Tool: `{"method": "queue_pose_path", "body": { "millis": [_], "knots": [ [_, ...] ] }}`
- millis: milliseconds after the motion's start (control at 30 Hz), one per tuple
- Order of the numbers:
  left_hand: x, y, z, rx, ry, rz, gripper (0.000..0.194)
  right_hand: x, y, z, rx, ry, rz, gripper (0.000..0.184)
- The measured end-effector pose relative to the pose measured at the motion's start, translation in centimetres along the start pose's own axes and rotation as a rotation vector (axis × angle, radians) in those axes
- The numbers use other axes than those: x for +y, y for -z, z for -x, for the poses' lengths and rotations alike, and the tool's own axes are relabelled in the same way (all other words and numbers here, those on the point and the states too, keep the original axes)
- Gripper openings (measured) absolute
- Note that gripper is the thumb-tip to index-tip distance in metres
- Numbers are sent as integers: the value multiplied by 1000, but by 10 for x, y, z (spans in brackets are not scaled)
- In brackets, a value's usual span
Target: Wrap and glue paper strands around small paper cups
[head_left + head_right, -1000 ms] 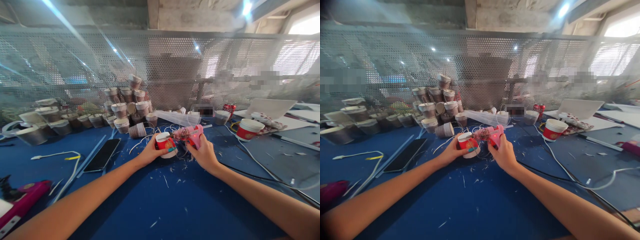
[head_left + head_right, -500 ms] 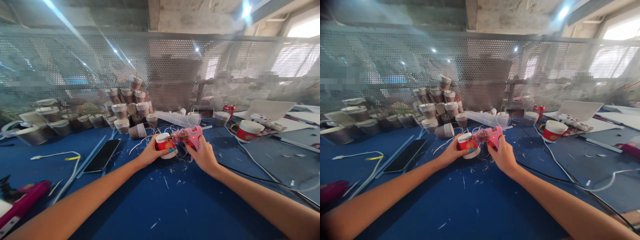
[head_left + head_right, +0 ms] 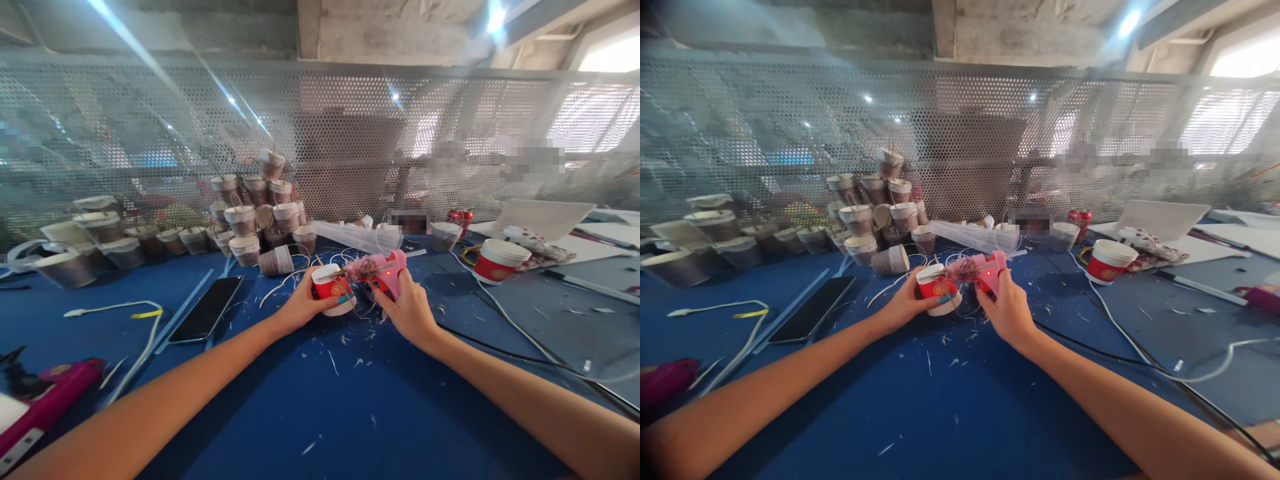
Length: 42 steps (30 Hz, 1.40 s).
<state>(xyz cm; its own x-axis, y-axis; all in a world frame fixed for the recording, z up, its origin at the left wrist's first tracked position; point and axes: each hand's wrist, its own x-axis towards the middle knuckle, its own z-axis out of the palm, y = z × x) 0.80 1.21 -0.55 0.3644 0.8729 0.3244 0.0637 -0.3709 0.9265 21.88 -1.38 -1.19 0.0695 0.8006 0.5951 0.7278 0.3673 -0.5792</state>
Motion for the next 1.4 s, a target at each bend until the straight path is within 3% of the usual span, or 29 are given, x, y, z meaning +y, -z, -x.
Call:
{"method": "queue_pose_path", "body": {
  "millis": [1400],
  "knots": [
    [0,0,0,1,3,24,58,2,3,-1,30,15,53,24]
  ]
}}
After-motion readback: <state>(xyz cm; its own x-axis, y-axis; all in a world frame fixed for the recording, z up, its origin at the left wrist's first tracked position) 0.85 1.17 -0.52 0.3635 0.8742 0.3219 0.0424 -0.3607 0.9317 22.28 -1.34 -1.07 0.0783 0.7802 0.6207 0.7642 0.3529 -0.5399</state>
